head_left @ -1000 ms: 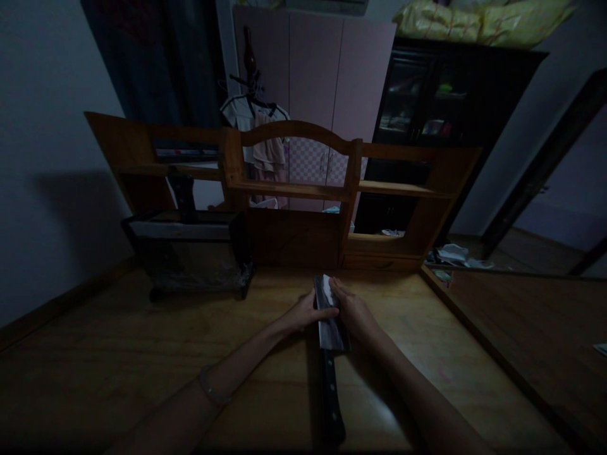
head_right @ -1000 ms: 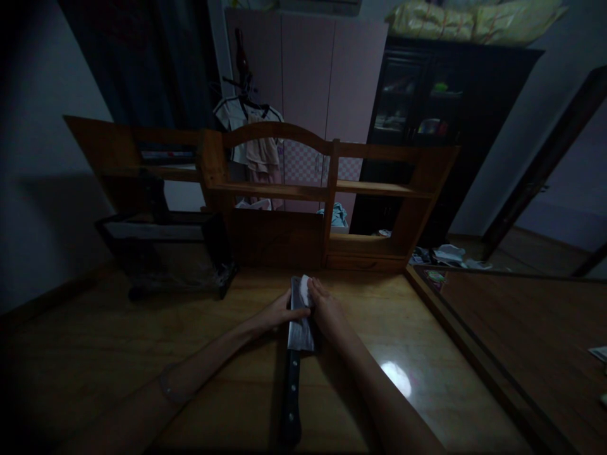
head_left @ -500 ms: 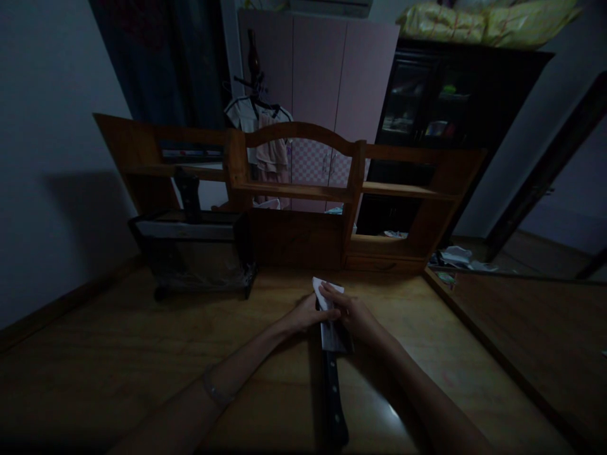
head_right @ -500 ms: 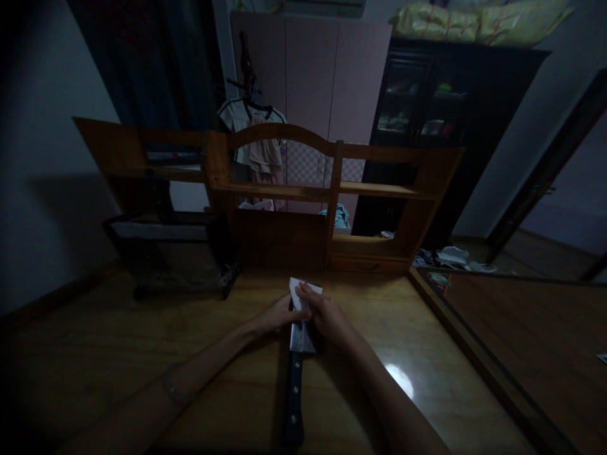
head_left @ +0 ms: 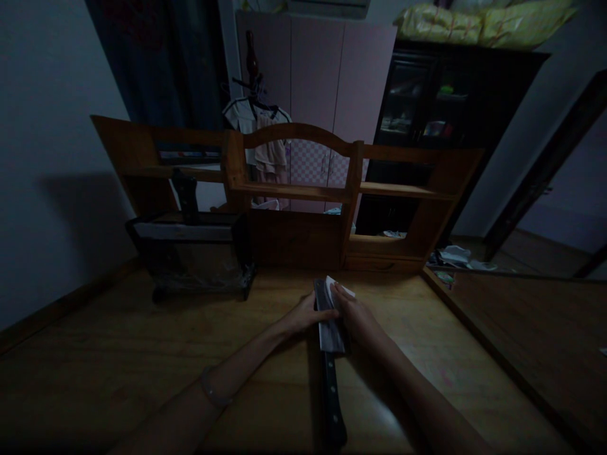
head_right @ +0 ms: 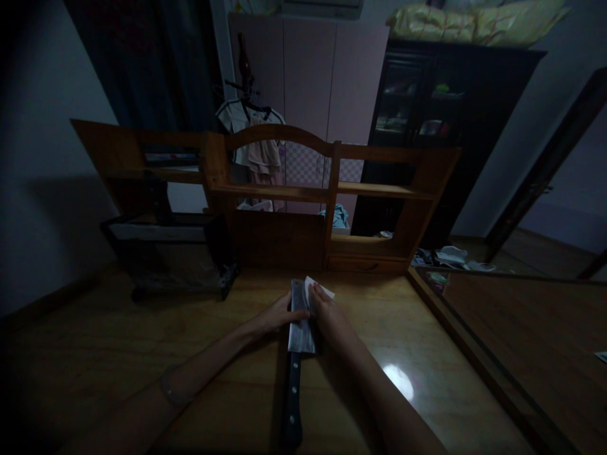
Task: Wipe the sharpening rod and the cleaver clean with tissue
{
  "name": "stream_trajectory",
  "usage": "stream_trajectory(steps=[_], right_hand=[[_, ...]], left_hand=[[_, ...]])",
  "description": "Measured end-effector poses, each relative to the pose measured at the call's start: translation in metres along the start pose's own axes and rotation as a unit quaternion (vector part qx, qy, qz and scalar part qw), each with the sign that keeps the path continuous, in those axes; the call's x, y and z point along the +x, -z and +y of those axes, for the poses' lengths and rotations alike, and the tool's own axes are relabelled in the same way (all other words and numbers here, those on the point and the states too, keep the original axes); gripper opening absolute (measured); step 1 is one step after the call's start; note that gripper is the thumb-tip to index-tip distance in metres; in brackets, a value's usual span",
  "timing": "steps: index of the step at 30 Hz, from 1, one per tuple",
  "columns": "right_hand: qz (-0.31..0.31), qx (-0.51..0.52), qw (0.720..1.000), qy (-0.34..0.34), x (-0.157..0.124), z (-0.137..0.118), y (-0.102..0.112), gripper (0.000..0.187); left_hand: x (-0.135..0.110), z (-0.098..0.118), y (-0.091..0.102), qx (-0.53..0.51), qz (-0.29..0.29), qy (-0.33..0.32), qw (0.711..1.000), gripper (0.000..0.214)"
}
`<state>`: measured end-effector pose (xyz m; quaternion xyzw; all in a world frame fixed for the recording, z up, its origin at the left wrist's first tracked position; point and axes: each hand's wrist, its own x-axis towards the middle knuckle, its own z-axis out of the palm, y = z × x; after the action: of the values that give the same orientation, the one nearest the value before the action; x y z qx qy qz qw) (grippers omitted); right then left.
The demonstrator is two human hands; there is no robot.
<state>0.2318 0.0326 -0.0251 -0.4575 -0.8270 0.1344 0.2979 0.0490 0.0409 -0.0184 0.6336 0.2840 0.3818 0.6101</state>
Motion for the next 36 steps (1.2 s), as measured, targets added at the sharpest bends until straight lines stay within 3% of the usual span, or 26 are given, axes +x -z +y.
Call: stream_trajectory(steps=[7,13,19,25,31,36], right_hand=[[-0.002,0.027,0.997,0.070,0.011,-0.004,-0.012,0.061],[-0.034,0.056,0.992,0.109,0.013,-0.027,0.000,0.060],[-0.032,0.082,0.992,0.095,0.010,-0.033,0.008,0.068],[-0.041,0.064,0.995,0.067,0.000,-0.030,0.012,0.060],[-0.053,0.014,0.998,0.028,-0.008,-0.029,0.027,0.056],[-0.033,-0.048,0.998,-0.037,-0.009,-0.019,0.019,0.046]], left_hand=[[0.002,0.000,0.000,0.021,0.000,-0.026,0.999,0.076],[0.005,-0.006,0.001,0.052,0.007,-0.033,0.998,0.067],[0.004,-0.004,0.003,0.063,0.003,-0.012,0.998,0.056],[0.006,0.000,0.005,0.067,-0.039,-0.038,0.996,0.047],[0.007,-0.003,0.004,0.033,0.024,0.014,0.999,0.060],[0.006,-0.006,-0.001,-0.027,0.040,0.024,0.999,0.061]])
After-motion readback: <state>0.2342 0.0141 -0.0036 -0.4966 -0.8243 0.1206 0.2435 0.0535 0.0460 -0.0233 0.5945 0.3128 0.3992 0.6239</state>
